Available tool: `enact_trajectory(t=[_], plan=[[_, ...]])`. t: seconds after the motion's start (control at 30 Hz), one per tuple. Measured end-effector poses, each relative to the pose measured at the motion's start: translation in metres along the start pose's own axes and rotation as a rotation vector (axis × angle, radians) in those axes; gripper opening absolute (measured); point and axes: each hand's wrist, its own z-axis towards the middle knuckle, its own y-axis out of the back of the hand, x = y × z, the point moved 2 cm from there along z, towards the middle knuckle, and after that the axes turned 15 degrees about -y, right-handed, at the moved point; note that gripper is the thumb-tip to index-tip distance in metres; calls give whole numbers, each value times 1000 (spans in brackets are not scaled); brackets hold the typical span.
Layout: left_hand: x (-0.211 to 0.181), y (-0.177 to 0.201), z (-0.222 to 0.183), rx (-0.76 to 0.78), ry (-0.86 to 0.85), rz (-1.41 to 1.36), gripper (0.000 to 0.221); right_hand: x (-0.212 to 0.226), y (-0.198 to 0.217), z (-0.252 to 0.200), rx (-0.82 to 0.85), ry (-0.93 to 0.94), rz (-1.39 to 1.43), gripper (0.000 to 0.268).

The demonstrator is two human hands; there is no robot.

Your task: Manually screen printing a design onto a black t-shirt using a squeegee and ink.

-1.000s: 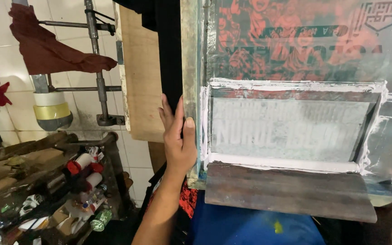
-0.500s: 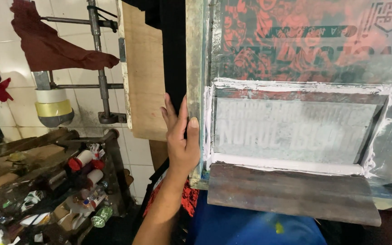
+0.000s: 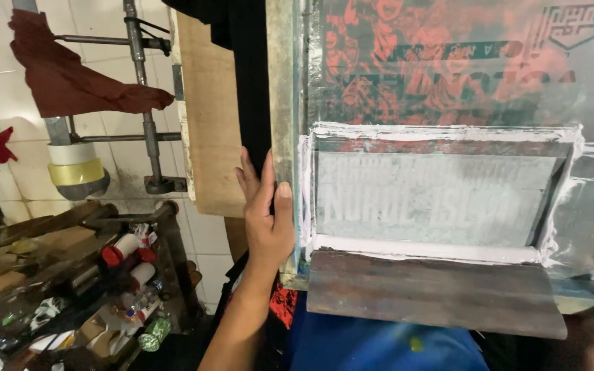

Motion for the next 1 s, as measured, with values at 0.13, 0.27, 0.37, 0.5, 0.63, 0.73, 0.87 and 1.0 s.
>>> enact_trajectory(t=[0.13, 0.27, 0.37, 0.5, 0.63, 0.73, 0.87, 1.0], plan=[[2, 0, -3, 33, 33, 75, 54, 34, -35, -119, 63, -173, 365, 11], [10, -1, -8, 53, 25, 81, 53, 39, -42, -143, 94, -122, 429, 9], [5, 1, -6, 46, 20, 75, 56, 65, -54, -187, 141, -236, 547, 14], [-5, 2, -1, 61, 79, 82, 61, 80, -60, -212, 169, -194, 543, 13], [0, 3, -3, 54, 54, 141, 56, 86, -64, -222, 256, -190, 609, 12], [-2, 1, -1, 36, 17, 144, 58, 90, -68, -225, 318, -186, 707, 23], [-7, 1, 1, 53, 23, 170, 59, 92, -68, -230, 350, -150, 689, 23], [-12, 1, 1, 56, 40, 105, 57, 94, -66, -233, 374, -163, 681, 19]])
